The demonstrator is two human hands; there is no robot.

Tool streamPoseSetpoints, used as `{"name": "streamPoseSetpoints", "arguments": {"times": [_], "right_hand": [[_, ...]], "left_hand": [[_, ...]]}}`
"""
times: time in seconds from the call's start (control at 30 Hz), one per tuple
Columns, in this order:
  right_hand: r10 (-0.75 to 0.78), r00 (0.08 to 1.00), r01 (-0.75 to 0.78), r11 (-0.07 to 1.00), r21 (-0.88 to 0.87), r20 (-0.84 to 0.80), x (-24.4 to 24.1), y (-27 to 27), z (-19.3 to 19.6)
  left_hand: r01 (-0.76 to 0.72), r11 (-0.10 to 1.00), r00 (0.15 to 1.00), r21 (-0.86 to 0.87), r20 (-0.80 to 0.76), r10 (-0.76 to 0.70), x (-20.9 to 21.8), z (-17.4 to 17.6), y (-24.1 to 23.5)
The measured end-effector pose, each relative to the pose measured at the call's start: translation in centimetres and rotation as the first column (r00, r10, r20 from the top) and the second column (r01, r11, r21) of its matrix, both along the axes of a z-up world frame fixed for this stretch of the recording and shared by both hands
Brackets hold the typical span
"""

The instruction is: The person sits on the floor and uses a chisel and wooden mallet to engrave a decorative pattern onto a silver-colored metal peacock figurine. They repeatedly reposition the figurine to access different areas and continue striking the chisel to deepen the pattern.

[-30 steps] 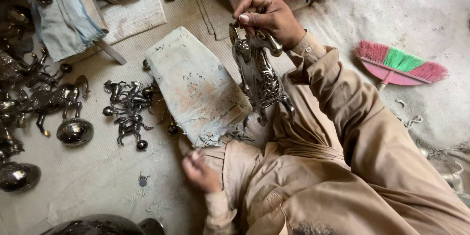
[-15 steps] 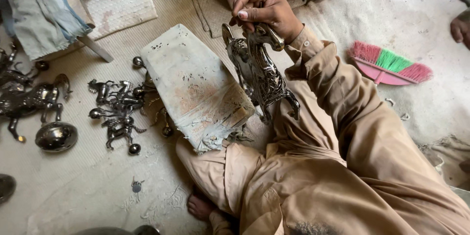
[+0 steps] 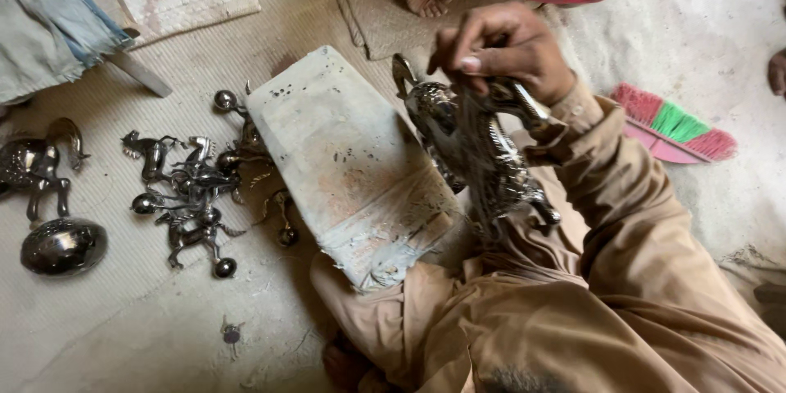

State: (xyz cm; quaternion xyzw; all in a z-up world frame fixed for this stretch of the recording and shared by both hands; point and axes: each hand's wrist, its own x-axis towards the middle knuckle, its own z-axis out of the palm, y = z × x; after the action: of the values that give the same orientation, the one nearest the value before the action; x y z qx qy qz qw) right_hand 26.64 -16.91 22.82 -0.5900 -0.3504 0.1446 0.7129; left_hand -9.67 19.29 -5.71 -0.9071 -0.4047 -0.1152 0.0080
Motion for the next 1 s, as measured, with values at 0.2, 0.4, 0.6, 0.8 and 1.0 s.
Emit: {"name": "streamPoseSetpoints", "arguments": {"times": [0.2, 0.4, 0.6, 0.8, 1.0], "right_hand": [[0.072, 0.990, -0.062, 0.995, 0.084, -0.118, 0.8, 1.2, -0.5], [-0.038, 0.979, 0.051, 0.997, 0.057, -0.202, 0.5, 1.6, 0.2], [-0.042, 0.983, 0.060, 0.994, 0.094, -0.180, 0.1, 2.0, 0.2], [-0.117, 0.993, 0.111, 0.983, 0.145, 0.033, 0.2, -0.6, -2.7], [-0.183, 0.982, 0.181, 0.982, 0.044, 0.042, 0.3, -3.5, -3.5]], "left_hand": [[-0.007, 0.999, 0.999, -0.046, -0.044, 0.005, 0.9, -1.2, 4.1], [-0.003, 0.996, 0.998, -0.085, -0.062, -0.002, 0.9, 0.4, 6.1], [-0.010, 0.995, 1.000, -0.103, -0.014, 0.009, 0.5, -0.7, 6.3], [-0.113, 0.985, 0.991, -0.128, 0.053, 0.120, -3.4, -3.7, 1.1], [-0.125, 0.976, 0.975, -0.178, 0.159, 0.154, -6.0, -2.4, -3.1]]}}
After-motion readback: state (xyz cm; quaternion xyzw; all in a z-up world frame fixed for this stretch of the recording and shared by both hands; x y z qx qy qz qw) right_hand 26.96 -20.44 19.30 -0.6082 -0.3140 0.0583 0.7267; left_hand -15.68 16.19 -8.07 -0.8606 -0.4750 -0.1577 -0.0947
